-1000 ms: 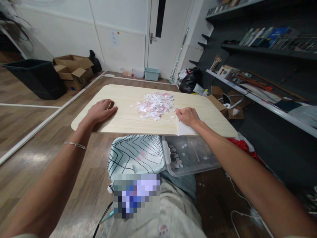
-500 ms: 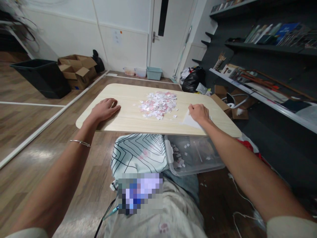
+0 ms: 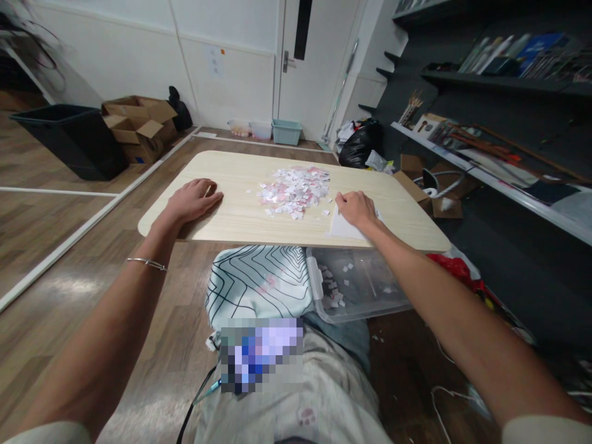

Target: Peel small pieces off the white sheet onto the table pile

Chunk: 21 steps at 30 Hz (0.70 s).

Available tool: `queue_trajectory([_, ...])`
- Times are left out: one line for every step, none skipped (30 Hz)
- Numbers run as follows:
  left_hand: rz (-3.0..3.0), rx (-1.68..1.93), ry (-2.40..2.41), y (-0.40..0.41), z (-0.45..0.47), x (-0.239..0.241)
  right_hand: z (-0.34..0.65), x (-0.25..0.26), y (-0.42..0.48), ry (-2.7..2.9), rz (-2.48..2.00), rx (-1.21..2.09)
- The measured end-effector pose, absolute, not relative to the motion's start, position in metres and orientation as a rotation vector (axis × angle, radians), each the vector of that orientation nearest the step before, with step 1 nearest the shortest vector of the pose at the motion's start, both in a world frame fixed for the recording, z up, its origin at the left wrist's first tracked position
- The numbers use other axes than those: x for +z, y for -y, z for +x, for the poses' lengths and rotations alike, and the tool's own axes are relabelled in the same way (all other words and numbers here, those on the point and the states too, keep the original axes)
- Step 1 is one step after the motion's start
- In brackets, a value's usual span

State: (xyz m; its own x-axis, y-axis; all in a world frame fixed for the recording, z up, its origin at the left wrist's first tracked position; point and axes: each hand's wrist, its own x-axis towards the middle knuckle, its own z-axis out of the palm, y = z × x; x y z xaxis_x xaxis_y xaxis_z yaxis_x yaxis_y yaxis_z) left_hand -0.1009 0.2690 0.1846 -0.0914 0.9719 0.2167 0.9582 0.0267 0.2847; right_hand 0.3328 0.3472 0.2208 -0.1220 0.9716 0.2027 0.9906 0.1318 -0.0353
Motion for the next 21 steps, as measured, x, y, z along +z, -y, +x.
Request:
queue_trajectory([2.092, 0.571, -2.219, -0.269, -0.101, 0.184, 0.332, 0.221, -0.344, 2.23, -1.95, -0.158])
queue_trajectory([2.093, 0.577, -2.213, -0.269, -0.102, 0.183, 0.331, 0.22, -0.342, 2.235, -1.945, -0.156])
queue_trajectory([2.095, 0.579, -2.21, -0.269, -0.102, 0.183, 0.33, 0.22, -0.339, 2.242, -1.939, -0.154])
queue_trajectory([2.094, 0.575, -2.209, -0.269, -0.102, 0.183, 0.33, 0.221, -0.337, 2.249, -1.933, -0.151])
queue_trajectory([2.092, 0.569, -2.211, -0.269, -0.102, 0.183, 0.33, 0.221, -0.334, 2.258, -1.925, -0.147])
queue_trajectory([2.088, 0.561, -2.214, -0.269, -0.102, 0.184, 0.329, 0.221, -0.332, 2.269, -1.915, -0.142])
queue_trajectory([2.084, 0.552, -2.217, -0.268, -0.101, 0.184, 0.329, 0.222, -0.33, 2.281, -1.904, -0.136])
queue_trajectory([2.078, 0.544, -2.219, -0.268, -0.101, 0.185, 0.33, 0.222, -0.328, 2.294, -1.891, -0.13])
queue_trajectory([2.072, 0.538, -2.221, -0.268, -0.1, 0.186, 0.33, 0.223, -0.326, 2.308, -1.878, -0.125])
queue_trajectory([2.067, 0.536, -2.223, -0.268, -0.1, 0.186, 0.33, 0.223, -0.324, 2.322, -1.863, -0.12])
queue_trajectory([2.063, 0.537, -2.225, -0.268, -0.099, 0.187, 0.33, 0.224, -0.322, 2.335, -1.848, -0.117])
queue_trajectory([2.059, 0.54, -2.227, -0.268, -0.099, 0.187, 0.33, 0.224, -0.32, 2.348, -1.834, -0.114])
queue_trajectory([2.057, 0.544, -2.229, -0.268, -0.099, 0.187, 0.331, 0.224, -0.318, 2.36, -1.819, -0.111])
queue_trajectory([2.057, 0.546, -2.229, -0.267, -0.099, 0.187, 0.331, 0.224, -0.315, 2.37, -1.806, -0.109])
queue_trajectory([2.058, 0.548, -2.228, -0.267, -0.098, 0.187, 0.332, 0.224, -0.313, 2.379, -1.793, -0.106])
queue_trajectory([2.062, 0.55, -2.225, -0.267, -0.098, 0.187, 0.332, 0.224, -0.311, 2.385, -1.782, -0.104])
queue_trajectory([2.067, 0.553, -2.221, -0.267, -0.098, 0.187, 0.333, 0.224, -0.309, 2.388, -1.772, -0.104])
queue_trajectory([2.072, 0.553, -2.219, -0.267, -0.098, 0.187, 0.334, 0.224, -0.307, 2.388, -1.765, -0.107])
queue_trajectory([2.076, 0.552, -2.22, -0.267, -0.099, 0.187, 0.335, 0.224, -0.305, 2.384, -1.761, -0.111])
queue_trajectory([2.079, 0.547, -2.222, -0.267, -0.099, 0.186, 0.336, 0.224, -0.304, 2.38, -1.758, -0.115])
queue_trajectory([2.08, 0.54, -2.226, -0.268, -0.099, 0.186, 0.336, 0.224, -0.304, 2.374, -1.756, -0.119])
